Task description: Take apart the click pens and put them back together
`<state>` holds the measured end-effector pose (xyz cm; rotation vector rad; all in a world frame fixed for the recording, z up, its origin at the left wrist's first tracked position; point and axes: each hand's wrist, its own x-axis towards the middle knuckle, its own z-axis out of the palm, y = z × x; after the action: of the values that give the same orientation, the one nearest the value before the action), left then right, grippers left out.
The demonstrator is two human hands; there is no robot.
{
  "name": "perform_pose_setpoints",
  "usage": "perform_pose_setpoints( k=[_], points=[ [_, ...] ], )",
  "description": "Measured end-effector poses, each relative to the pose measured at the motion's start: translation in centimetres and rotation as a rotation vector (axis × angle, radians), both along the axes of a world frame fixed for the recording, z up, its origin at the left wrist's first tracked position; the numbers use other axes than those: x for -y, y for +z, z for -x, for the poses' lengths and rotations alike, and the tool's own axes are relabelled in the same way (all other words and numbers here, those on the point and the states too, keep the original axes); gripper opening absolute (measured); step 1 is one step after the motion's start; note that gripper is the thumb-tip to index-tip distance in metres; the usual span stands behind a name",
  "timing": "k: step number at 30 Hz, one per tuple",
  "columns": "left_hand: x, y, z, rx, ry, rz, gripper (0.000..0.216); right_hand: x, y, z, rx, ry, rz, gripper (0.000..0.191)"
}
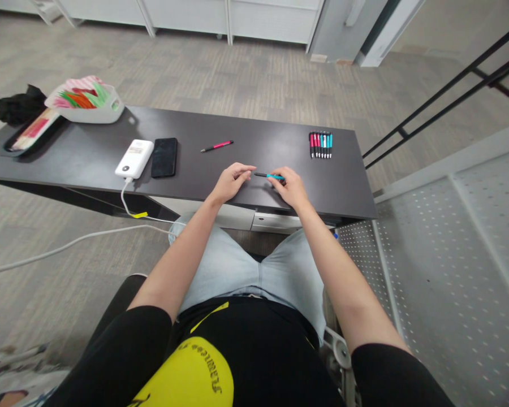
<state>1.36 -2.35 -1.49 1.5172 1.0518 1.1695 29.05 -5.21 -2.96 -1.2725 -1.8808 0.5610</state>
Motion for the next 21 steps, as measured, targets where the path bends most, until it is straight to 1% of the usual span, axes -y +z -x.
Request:
perform_pose_setpoints(
  k=[6,11,17,19,21],
  points=[
    [0.12,0.07,0.34,-0.016,-0.054,0.002,0.024,-0.04,-0.05,0.15,0.033,0.0,-0.004,0.02],
    [0.18,-0.11,0.35,-0.021,-0.042,0.042,0.033,-0.09,-0.14,0.13,0.045,0.005,0.006,0.018],
    [0.22,-0.34,0.42,-0.035,-0.034,0.023,0.045,-0.2,-0.33,-0.19,0.03,0.049,-0.02,0.014],
    [0.33,-0.21,0.39,-0.056,-0.041,0.028,0.048,-0.21,-0.4,-0.22,0.042,0.042,-0.02,0.017],
    [0.45,0.01,0.35,-0.082,-0.05,0.035,0.049,-0.21,-0.45,-0.19,0.063,0.028,-0.011,0.026]
  ],
)
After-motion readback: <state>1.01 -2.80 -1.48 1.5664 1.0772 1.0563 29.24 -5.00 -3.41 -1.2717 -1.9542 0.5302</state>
